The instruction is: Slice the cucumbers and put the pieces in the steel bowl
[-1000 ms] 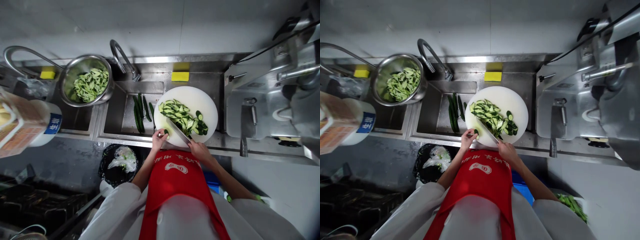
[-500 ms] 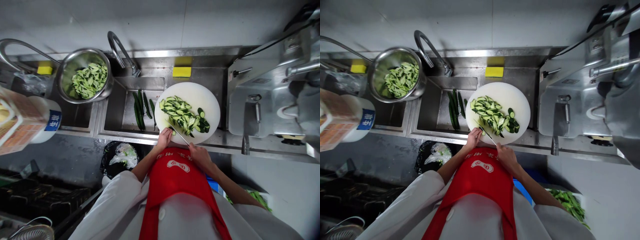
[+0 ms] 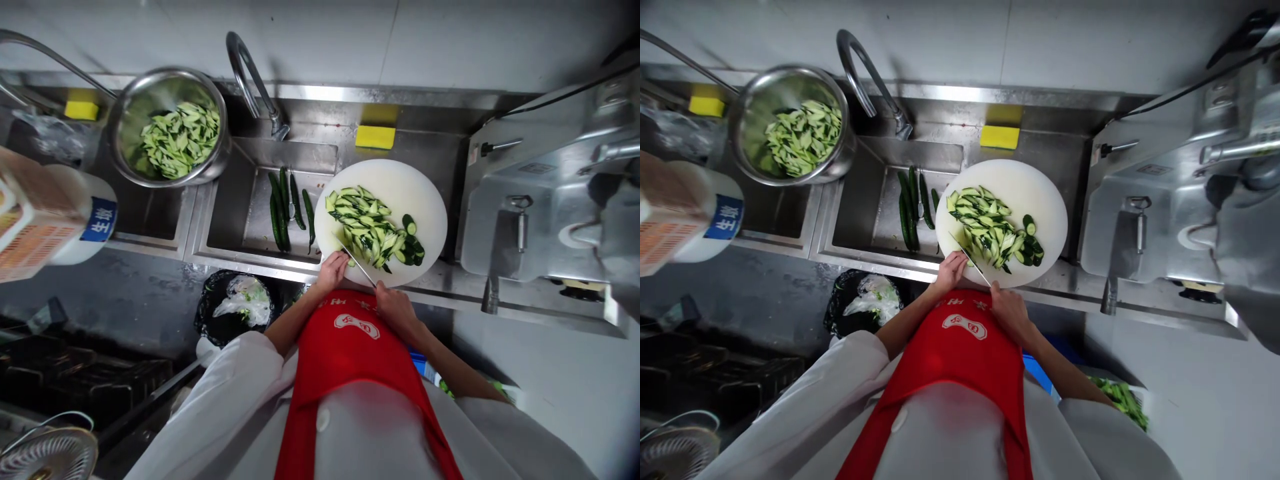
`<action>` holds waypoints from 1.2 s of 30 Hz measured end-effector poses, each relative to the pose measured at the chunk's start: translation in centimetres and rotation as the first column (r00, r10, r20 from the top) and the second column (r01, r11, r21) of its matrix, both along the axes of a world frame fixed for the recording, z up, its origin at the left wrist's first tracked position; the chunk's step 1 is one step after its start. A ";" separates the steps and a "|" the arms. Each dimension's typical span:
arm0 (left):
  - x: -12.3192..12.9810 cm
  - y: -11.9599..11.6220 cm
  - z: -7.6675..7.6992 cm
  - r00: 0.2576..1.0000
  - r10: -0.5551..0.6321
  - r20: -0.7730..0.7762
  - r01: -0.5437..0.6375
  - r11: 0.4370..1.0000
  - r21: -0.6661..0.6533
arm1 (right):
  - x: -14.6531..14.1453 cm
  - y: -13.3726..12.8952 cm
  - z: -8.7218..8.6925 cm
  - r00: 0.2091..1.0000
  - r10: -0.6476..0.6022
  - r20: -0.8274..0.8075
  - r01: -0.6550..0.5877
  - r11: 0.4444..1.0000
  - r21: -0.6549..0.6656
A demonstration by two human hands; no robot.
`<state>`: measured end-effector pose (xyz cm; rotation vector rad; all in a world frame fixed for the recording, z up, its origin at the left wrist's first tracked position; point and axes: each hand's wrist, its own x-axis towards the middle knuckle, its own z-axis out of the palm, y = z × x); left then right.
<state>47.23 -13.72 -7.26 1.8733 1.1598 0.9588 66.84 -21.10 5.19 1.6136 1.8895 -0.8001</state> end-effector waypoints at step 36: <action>-1.3 -0.1 -1.0 0.999 -0.041 0.032 0.041 0.999 0.010 | -0.8 0.0 -0.3 1.000 -0.015 -0.007 0.015 0.999 0.028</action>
